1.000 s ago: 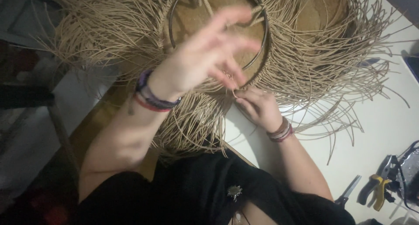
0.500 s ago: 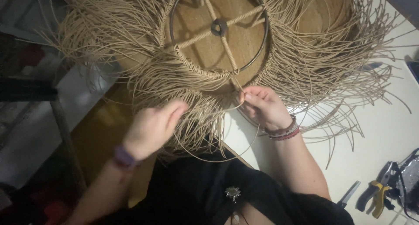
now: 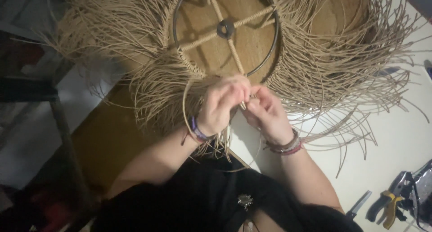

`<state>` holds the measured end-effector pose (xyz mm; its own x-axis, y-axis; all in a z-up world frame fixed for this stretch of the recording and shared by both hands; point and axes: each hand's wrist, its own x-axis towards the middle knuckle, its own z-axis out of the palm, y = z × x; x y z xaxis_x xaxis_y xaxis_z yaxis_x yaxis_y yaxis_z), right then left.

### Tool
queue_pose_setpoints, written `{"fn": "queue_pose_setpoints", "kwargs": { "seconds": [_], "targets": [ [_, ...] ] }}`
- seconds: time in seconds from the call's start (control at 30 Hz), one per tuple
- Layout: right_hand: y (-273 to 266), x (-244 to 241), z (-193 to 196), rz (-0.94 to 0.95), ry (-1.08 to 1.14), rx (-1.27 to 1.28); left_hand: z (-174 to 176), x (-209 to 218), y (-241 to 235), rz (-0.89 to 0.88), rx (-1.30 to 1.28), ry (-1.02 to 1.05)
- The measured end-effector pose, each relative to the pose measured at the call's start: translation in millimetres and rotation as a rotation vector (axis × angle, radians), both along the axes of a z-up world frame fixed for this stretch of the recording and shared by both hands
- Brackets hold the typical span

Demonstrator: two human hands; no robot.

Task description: The person weaves natural fibers around a circular metal frame, repeatedly threading and pulling strands to build up a woven pattern. They then measure a length of fiber with a tape measure and cut it with scissors.

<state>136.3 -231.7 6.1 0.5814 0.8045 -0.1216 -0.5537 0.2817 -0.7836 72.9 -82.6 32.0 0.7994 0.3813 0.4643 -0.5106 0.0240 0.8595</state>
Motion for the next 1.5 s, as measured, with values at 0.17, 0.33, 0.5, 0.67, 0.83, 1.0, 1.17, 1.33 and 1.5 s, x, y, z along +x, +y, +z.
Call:
{"fn": "queue_pose_setpoints", "kwargs": {
  "seconds": [0.17, 0.33, 0.5, 0.67, 0.83, 1.0, 1.17, 1.33, 1.5],
  "targets": [
    [15, 4, -18, -0.085, 0.041, 0.053, 41, 34, 15, -0.175, -0.717, 0.012],
    [14, 5, -44, -0.161, 0.014, 0.054, 47, 53, 52, -0.313, -1.196, 0.048],
    [-1, 1, -68, -0.142, -0.354, -0.177, 51, 66, 63, -0.125, -1.277, 0.119],
    [4, 3, -85, -0.140, -0.456, -0.178, 36, 51, 60, -0.221, -1.189, 0.081],
    [21, -32, -28, -0.103, -0.628, -0.463, 24, 17, 29, -0.439, -0.535, 0.053],
    [-12, -40, -107, 0.155, -0.924, -0.539, -41, 6, 20, -0.533, 0.520, -0.050],
    [-28, -26, -10, 0.323, -0.853, -0.741, -64, -16, 46, -0.412, 0.931, -0.156],
    [-39, -13, 25, 0.223, -0.990, -0.803, -55, -38, 60, -0.313, 1.157, -0.352],
    [-8, -18, 47, -0.128, -1.590, -0.655, -33, -91, 99, -0.370, 1.234, -0.232]
  ]
}}
